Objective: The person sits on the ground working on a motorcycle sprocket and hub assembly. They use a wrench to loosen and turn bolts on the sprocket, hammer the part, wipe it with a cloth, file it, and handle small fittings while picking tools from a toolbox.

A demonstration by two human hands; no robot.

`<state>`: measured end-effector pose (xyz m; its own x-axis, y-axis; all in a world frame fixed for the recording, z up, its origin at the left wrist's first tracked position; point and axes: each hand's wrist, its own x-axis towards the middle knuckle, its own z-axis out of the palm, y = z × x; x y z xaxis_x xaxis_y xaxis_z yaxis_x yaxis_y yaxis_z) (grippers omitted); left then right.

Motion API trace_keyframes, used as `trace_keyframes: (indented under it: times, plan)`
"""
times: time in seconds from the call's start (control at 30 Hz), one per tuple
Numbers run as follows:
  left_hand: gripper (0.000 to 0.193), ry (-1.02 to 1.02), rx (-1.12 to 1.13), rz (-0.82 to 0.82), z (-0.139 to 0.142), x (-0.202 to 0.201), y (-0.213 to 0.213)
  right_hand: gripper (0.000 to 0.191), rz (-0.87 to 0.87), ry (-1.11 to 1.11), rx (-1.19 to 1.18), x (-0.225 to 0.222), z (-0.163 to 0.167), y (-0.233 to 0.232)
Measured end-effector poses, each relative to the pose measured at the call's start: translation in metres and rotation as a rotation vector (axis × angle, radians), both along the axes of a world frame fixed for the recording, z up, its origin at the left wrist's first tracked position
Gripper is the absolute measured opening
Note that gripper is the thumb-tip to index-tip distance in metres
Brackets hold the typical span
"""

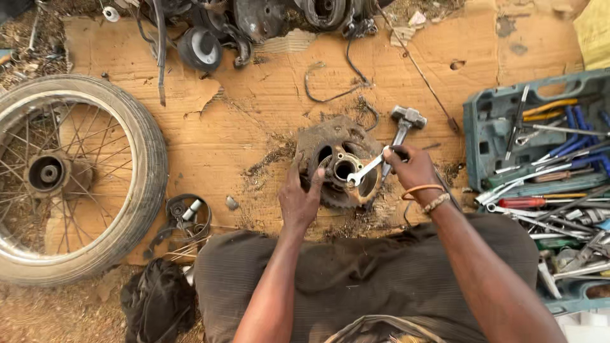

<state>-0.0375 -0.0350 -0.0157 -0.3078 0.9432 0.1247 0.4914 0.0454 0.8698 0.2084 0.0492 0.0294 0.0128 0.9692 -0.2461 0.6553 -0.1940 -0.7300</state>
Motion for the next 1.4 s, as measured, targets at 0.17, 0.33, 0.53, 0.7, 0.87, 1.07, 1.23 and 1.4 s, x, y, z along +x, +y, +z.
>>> trace_keyframes:
  times: [0.17, 0.33, 0.53, 0.7, 0.87, 1.07, 1.23, 1.4]
  plan:
    - [0.07, -0.259, -0.485, -0.05, -0.013, 0.007, 0.01, 0.033, -0.048, 0.069, -0.083, 0.001, 0.002, 0.004]
    - [0.067, -0.217, -0.309, -0.045, -0.041, 0.013, 0.012, 0.032, 0.088, 0.014, -0.162, -0.011, 0.009, 0.019]
    - [0.062, -0.093, -0.175, -0.118, -0.042, 0.01, 0.017, 0.036, -0.065, -0.007, -0.241, -0.007, 0.02, 0.012]
    - [0.062, -0.281, -0.379, -0.098, -0.014, 0.009, 0.02, 0.031, -0.147, 0.043, -0.154, 0.024, 0.023, -0.047]
    - [0.051, -0.199, -0.289, -0.073, -0.004, 0.013, 0.02, 0.025, -0.182, 0.123, -0.305, 0.022, 0.007, -0.131]
    - [0.052, -0.267, -0.478, -0.089, -0.004, 0.015, 0.022, 0.025, -0.284, 0.458, -0.292, -0.012, -0.013, -0.176]
    - [0.049, -0.191, -0.254, -0.066, -0.014, 0.017, 0.022, 0.026, -0.363, 0.253, -0.298, -0.008, -0.005, -0.154]
    - [0.054, -0.193, -0.29, -0.094, -0.026, 0.019, 0.023, 0.032, -0.314, 0.03, -0.135, 0.005, 0.013, -0.088]
